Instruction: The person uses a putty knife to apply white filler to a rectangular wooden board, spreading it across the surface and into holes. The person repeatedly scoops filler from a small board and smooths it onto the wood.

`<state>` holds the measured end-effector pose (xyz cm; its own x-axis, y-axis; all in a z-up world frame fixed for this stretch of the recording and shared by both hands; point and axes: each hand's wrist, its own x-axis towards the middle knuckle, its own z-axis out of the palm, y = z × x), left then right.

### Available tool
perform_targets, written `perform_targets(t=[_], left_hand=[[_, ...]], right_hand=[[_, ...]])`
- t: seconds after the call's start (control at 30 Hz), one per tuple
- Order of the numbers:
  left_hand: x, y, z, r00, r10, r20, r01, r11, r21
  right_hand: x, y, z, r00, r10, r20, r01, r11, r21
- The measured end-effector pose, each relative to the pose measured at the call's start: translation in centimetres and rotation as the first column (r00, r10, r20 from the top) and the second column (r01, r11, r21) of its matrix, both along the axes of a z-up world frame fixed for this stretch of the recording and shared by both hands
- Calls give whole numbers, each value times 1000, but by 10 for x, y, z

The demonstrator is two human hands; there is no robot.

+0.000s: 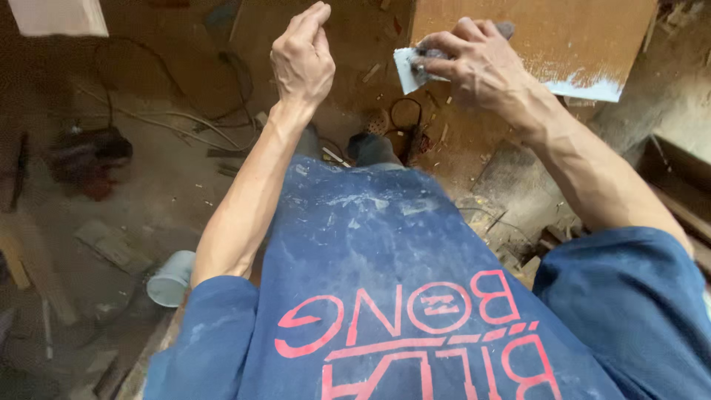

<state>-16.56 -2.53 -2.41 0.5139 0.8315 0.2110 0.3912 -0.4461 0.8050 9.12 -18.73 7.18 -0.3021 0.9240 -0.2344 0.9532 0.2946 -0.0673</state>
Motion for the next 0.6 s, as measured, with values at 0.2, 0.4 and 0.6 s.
perform_targets(t=[0.2, 0.4, 0.6], left_hand=[[-11, -7, -2, 996, 85, -21, -86, 996, -17], [5, -11, 13, 998, 39, -48, -40, 999, -17], [67, 5, 33, 949, -304, -82, 314, 936, 157]], right_hand=[[47, -1, -11, 995, 4, 95, -14, 995, 101], [65, -28, -4, 940, -299, -167, 326, 931, 166], [-111, -84, -42, 366, -401, -840, 885, 429, 181]])
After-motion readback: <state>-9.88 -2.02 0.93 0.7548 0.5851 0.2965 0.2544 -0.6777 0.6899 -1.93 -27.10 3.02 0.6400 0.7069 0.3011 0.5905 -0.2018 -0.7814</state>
